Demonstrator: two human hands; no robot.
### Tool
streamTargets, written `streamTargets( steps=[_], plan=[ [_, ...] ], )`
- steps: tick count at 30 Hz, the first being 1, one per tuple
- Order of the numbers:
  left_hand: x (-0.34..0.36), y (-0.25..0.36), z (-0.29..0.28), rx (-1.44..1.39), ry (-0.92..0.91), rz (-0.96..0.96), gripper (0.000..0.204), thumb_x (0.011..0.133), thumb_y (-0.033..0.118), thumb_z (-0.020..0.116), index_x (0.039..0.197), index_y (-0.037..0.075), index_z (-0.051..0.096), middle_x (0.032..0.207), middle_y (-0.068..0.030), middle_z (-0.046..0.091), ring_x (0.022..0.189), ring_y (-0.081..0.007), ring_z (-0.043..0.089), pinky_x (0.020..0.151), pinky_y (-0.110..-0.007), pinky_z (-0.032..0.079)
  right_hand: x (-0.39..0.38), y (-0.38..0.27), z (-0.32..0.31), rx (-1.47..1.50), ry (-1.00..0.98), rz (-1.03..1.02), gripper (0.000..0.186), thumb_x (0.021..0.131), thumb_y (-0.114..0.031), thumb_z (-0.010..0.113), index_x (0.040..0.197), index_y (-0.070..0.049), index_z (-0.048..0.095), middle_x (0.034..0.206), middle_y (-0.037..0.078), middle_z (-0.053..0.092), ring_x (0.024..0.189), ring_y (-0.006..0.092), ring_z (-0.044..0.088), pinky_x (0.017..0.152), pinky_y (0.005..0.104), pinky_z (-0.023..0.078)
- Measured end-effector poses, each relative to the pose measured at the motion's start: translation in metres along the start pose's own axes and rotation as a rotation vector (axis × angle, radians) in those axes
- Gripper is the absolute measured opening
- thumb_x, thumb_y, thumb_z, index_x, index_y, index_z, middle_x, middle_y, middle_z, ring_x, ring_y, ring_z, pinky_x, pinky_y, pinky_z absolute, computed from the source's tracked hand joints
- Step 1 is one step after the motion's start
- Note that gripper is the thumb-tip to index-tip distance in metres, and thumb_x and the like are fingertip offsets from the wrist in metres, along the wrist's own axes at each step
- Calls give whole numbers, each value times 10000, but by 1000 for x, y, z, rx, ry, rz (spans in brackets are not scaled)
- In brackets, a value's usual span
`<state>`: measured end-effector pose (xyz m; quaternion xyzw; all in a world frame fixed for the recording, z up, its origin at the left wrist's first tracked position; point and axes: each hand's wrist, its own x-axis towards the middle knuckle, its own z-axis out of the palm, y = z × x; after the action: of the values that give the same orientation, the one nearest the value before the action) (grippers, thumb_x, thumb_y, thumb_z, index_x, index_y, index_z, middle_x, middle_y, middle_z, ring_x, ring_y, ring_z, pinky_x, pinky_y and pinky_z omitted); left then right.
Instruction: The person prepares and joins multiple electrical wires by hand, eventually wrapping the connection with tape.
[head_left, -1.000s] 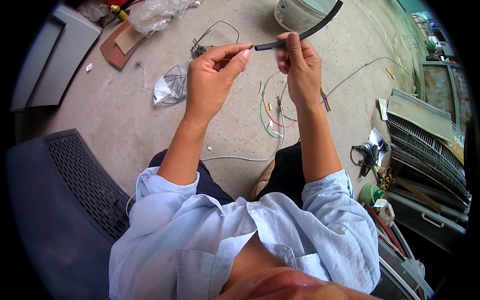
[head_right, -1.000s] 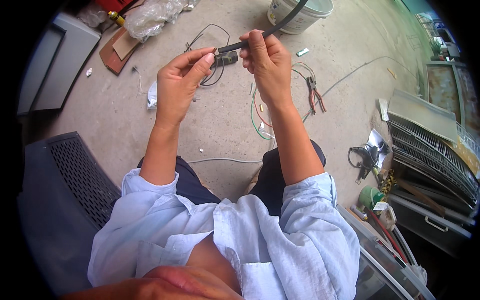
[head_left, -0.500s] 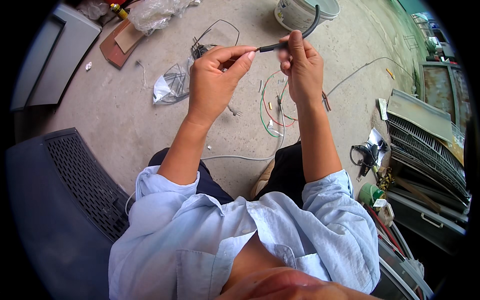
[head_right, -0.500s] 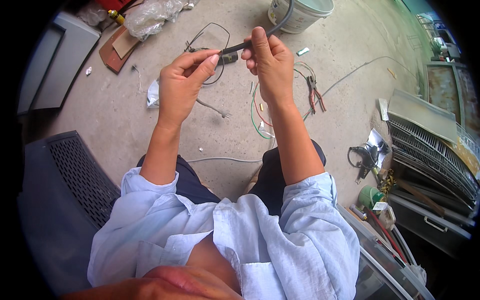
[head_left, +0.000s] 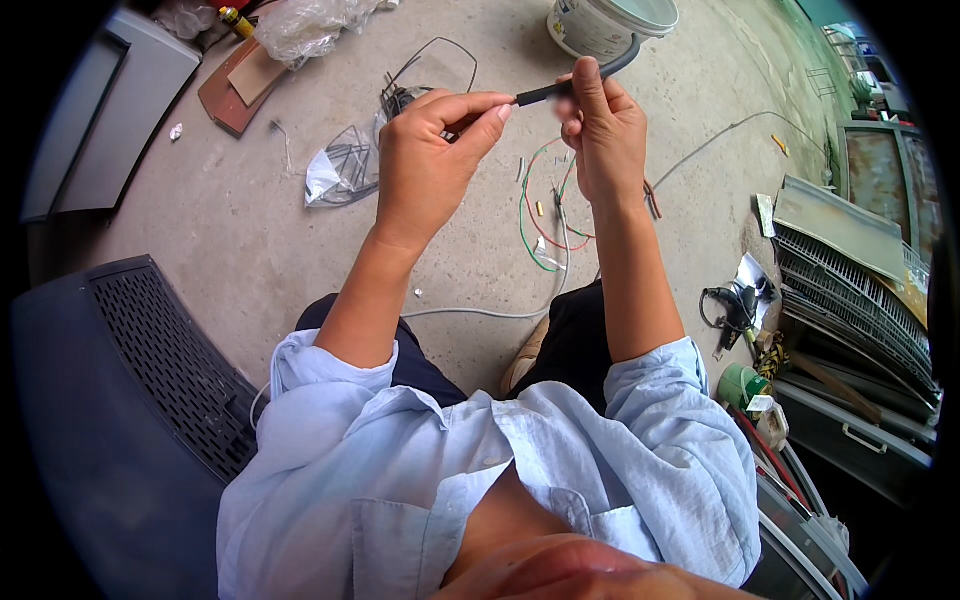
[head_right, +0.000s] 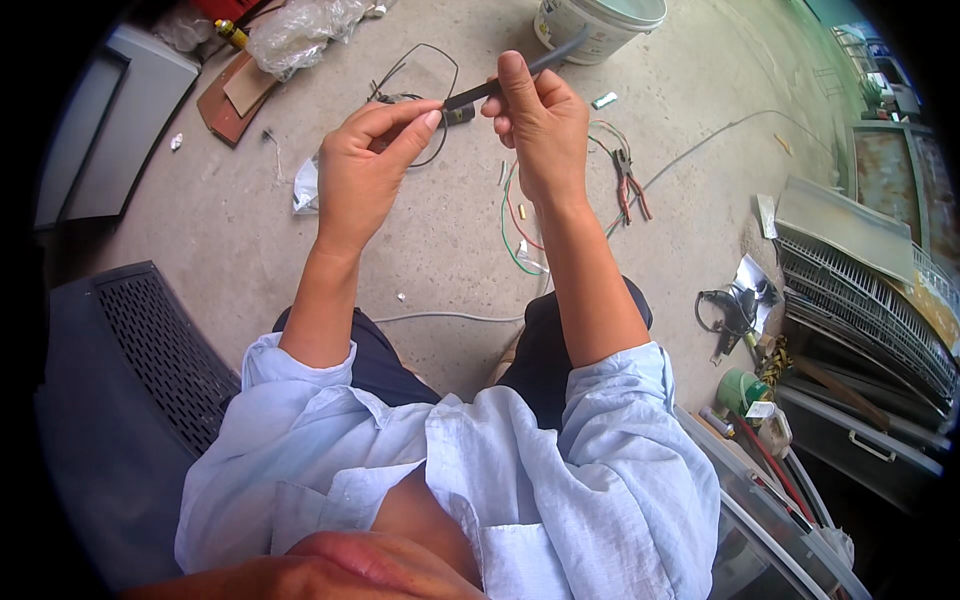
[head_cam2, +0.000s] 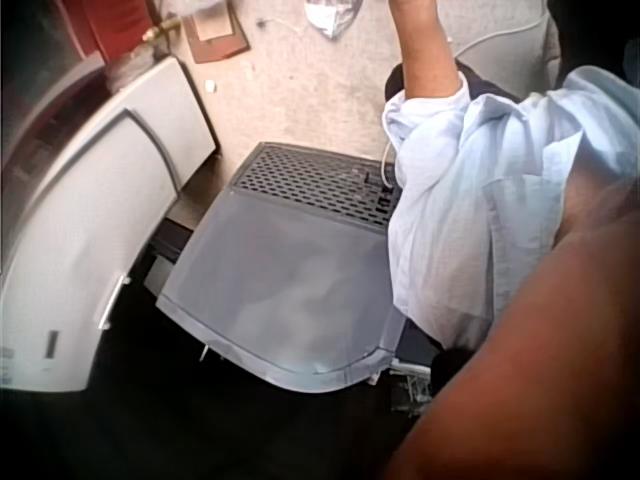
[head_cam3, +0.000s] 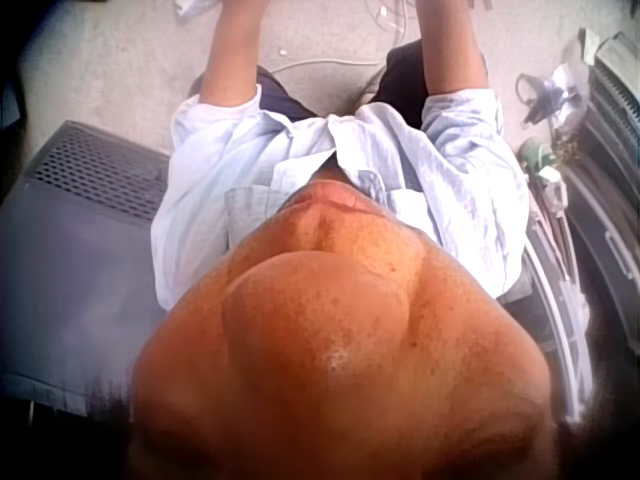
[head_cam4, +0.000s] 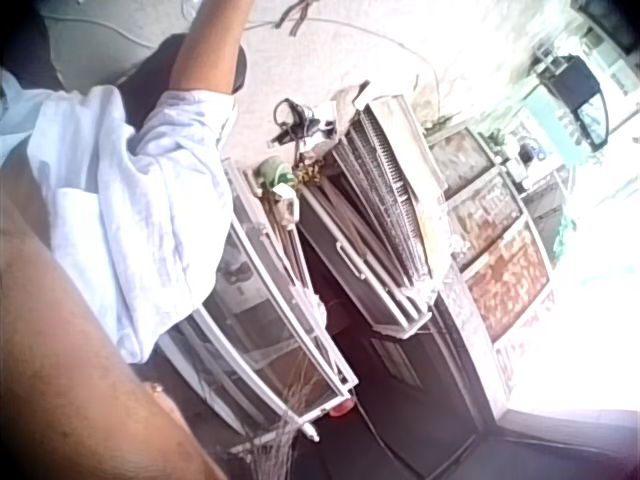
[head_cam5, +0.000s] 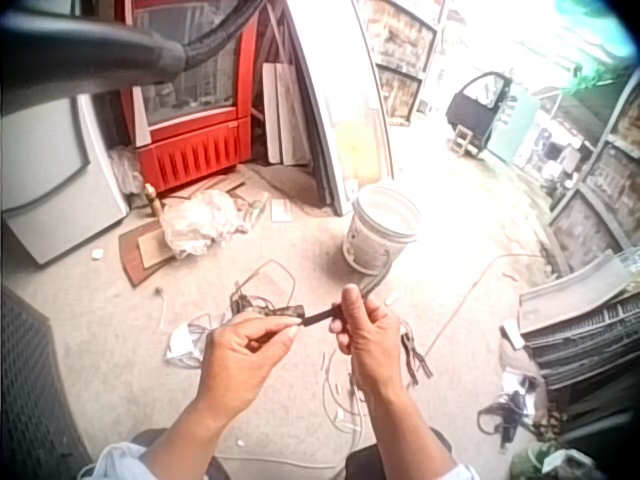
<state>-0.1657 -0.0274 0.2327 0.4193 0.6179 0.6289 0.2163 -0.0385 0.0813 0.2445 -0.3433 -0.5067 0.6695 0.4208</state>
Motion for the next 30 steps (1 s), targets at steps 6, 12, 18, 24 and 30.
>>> streamTargets(
  steps=[6,12,18,24,30],
  plan=[
    [0,0,2,14,6,26,115,828,107,717,929,61,747,707,-33,622,616,-88,548,552,-238,429,2,1,-2,14,14,17,347,897,-377,675,792,-54,606,630,29,612,479,29,485,413,159,330],
    [-1,-2,2,-60,-52,-117,212,810,123,744,979,13,681,852,-77,707,701,-103,655,616,-237,506,2,4,-2,-30,19,49,357,876,-397,697,772,-69,602,626,21,610,476,25,477,416,159,328],
    [-3,6,2,-134,-149,-177,442,776,79,775,1129,11,520,895,-138,709,795,-170,711,648,-236,534,1,-3,-3,-183,-54,58,384,863,-424,706,741,-73,611,619,13,603,501,34,482,455,171,344],
    [-4,-8,5,-91,-205,-96,563,774,62,771,1201,47,405,1111,-210,642,822,-247,723,682,-286,552,0,3,-6,-375,-299,78,323,885,-384,690,874,-63,666,681,-42,560,609,20,471,530,179,335],
    [1,-46,12,42,-192,-44,593,751,85,783,1209,63,407,1256,-229,554,873,-312,711,723,-334,557,0,15,-9,-523,-471,120,269,897,-250,673,967,9,674,817,43,675,723,91,600,657,257,482]
  ],
)
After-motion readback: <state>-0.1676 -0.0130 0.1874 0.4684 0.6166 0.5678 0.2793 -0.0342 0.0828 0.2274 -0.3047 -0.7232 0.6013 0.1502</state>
